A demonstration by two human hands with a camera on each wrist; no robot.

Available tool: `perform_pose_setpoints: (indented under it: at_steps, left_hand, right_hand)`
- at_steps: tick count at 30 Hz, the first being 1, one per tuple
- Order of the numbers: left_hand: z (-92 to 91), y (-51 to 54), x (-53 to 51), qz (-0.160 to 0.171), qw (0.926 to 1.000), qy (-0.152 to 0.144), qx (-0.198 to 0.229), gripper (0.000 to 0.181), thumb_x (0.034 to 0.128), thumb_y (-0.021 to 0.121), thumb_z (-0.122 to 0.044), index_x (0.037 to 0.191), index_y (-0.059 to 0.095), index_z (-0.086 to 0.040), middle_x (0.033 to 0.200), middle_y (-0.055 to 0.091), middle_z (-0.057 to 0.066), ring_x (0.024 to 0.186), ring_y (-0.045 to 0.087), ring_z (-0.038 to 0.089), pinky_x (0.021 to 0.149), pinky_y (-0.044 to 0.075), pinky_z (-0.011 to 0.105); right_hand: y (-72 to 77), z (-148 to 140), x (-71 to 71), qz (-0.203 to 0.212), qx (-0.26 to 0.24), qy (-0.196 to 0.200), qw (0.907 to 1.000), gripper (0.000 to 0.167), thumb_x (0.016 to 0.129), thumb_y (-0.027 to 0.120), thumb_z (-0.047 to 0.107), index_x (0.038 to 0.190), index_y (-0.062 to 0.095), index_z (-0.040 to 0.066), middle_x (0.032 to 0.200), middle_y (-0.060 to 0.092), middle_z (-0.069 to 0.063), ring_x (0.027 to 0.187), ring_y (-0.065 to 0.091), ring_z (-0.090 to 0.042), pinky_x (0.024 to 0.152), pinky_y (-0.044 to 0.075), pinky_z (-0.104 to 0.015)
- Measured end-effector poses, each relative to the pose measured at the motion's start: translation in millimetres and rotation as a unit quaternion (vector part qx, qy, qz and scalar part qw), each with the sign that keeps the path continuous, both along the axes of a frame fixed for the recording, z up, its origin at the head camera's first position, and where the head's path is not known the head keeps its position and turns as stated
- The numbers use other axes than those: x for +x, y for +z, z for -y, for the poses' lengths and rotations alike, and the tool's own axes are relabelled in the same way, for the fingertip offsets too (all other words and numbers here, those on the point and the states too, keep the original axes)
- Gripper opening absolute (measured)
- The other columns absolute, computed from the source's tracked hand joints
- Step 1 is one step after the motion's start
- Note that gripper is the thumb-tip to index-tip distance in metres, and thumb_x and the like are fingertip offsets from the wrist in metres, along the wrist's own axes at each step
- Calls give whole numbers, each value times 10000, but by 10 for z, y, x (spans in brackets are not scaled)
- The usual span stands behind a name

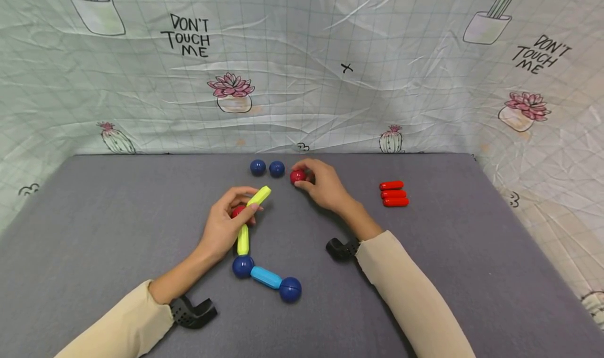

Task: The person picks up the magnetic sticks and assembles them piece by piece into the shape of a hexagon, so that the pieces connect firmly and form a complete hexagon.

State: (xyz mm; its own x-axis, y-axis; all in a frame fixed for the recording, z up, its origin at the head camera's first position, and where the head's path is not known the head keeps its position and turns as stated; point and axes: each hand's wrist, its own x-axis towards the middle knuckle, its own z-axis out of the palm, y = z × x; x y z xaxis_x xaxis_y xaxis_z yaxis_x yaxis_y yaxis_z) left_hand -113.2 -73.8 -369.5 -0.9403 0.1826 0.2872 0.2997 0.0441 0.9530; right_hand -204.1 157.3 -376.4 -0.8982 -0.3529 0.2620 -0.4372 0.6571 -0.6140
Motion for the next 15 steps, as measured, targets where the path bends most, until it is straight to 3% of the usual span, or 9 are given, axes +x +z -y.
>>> perform_pose_setpoints:
  at_steps: [8, 15]
  left_hand:
    - [-1, -14, -8, -42, 10000, 4, -30, 256, 927, 594, 15, 1174, 560, 73, 908, 617, 301, 676, 552, 437, 600, 483, 289]
    - [0, -11, -16, -23, 10000, 31, -46, 250, 927, 592, 20, 1171, 565, 68, 909, 616, 302, 676, 554, 434, 592, 471, 258]
  right_hand:
    - [73, 5, 118, -88, -337, -51, 9994, 321, 874, 713, 126, 1182, 622, 130, 1146, 612, -40, 928, 619, -202, 776, 519, -379]
    - [205, 83, 211, -190, -595, 306, 9976, 327, 879, 701, 150, 1194, 616, 161, 1154, 607, 3, 906, 628, -161, 724, 521, -354]
